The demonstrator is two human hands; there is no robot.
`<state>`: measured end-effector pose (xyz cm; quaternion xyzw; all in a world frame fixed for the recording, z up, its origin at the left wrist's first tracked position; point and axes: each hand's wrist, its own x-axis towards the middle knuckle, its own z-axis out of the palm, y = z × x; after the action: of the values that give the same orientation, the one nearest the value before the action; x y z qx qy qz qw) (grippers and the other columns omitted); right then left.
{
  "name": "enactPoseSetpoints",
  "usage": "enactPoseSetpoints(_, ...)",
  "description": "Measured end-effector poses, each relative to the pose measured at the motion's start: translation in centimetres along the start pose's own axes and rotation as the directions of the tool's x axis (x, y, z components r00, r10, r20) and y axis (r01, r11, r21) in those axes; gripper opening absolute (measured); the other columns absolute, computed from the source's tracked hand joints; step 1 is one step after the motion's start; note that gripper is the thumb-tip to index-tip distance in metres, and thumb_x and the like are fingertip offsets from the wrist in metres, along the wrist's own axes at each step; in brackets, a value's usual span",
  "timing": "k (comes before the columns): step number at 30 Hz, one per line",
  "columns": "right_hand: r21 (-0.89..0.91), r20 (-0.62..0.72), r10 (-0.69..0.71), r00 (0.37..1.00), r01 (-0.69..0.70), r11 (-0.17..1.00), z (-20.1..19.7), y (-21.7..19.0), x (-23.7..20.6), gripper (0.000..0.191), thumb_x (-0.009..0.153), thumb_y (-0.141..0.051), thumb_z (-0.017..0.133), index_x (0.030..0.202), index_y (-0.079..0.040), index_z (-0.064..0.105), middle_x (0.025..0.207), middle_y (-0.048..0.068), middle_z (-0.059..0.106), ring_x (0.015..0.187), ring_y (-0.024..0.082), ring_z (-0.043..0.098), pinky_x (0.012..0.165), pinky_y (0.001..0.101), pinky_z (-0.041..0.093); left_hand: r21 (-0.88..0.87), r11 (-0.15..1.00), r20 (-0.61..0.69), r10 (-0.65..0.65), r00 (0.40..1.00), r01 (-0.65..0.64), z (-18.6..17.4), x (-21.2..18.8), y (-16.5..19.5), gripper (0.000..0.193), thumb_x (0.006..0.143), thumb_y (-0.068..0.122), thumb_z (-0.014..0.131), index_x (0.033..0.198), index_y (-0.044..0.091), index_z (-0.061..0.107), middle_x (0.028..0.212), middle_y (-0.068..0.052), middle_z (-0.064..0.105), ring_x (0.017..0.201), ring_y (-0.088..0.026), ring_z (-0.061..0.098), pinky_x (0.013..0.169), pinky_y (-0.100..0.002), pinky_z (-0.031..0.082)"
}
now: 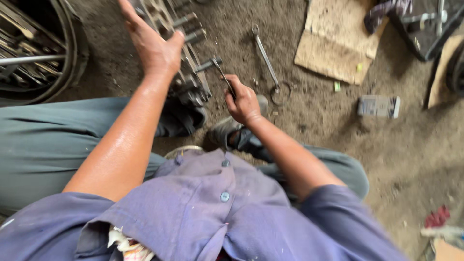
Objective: The person sits on the ground and uses a wrench to tighten bolts on a metal engine part. They repeatedly adjust the wrench and reposition the part while working.
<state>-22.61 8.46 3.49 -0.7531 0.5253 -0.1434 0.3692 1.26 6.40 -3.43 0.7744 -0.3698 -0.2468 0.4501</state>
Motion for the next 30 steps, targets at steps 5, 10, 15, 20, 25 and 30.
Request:
enactPoseSetpoints(5,-0.026,-0.079,0.104,0.991,-0.106,0.994,5.6,4.3,3.2,0.03,0.103,-0.032,0.055,0.102,-0.005,0.07,0.095,0.024,0.07,0.094,0.046,0.064,0.081,0.0517,0.051,0.046,0.996,-0.026,0.08,0.996,-0.079,1.5,-0.3,3.5,0.135,0.086,0.009,0.093,0.163,0.024,-0.017,0.17,-0.025,0.017,0.156,-0.044,0.029,0.124,-0.047,0.041)
enactPoseSetpoints(10,0.011,0.202,0.169,0.965,-0.175,0.985,4.0,6.6,2.3,0.048,0.108,-0.045,0.047,0.095,-0.003,0.067,0.088,0.021,0.072,0.091,0.041,0.069,0.084,0.0476,0.053,0.08,0.997,0.001,-0.02,1.0,0.02,2.6,1.5,4.8,0.142,0.079,0.009,0.094,0.159,0.031,-0.021,0.167,-0.024,0.017,0.149,-0.042,0.037,0.112,-0.046,0.048)
enactPoseSetpoints(15,-0.062,0.219,0.309,0.926,-0.303,0.951,0.2,6.5,-1.1,0.032,0.096,-0.033,0.062,0.106,-0.004,0.072,0.094,0.022,0.072,0.091,0.038,0.071,0.081,0.0446,0.053,0.135,0.988,0.03,-0.08,0.996,0.075,2.8,1.7,3.5,0.14,0.083,0.012,0.092,0.158,0.035,-0.023,0.168,-0.021,0.018,0.146,-0.039,0.044,0.107,-0.044,0.055)
enactPoseSetpoints(20,-0.129,0.068,0.117,0.991,-0.107,0.986,-5.6,1.0,-3.7,0.032,0.098,-0.021,0.064,0.124,-0.004,0.065,0.098,0.025,0.071,0.092,0.041,0.07,0.081,0.0448,0.053,0.084,0.996,0.0,-0.017,1.0,0.017,2.3,1.5,2.9,0.142,0.081,0.011,0.094,0.158,0.036,-0.023,0.167,-0.022,0.018,0.146,-0.042,0.043,0.105,-0.044,0.053)
enactPoseSetpoints(25,-0.427,0.085,0.165,0.983,-0.113,0.897,-8.9,-7.8,-2.2,0.033,0.095,-0.021,0.063,0.126,-0.01,0.068,0.092,0.024,0.072,0.091,0.043,0.069,0.079,0.0532,0.051,0.081,0.995,-0.004,-0.053,0.999,0.053,1.5,1.6,3.5,0.143,0.078,0.013,0.095,0.16,0.032,-0.021,0.165,-0.024,0.022,0.142,-0.041,0.048,0.108,-0.044,0.054)
enactPoseSetpoints(30,-0.621,0.184,0.137,0.973,0.007,0.784,-8.3,-14.0,1.3,0.033,0.094,-0.016,0.058,0.124,-0.012,0.068,0.088,0.021,0.073,0.082,0.041,0.07,0.074,0.0545,0.053,0.092,0.979,0.044,-0.188,0.981,0.184,0.1,1.5,4.6,0.137,0.078,0.015,0.092,0.161,0.028,-0.016,0.167,-0.02,0.028,0.135,-0.036,0.056,0.104,-0.044,0.054)
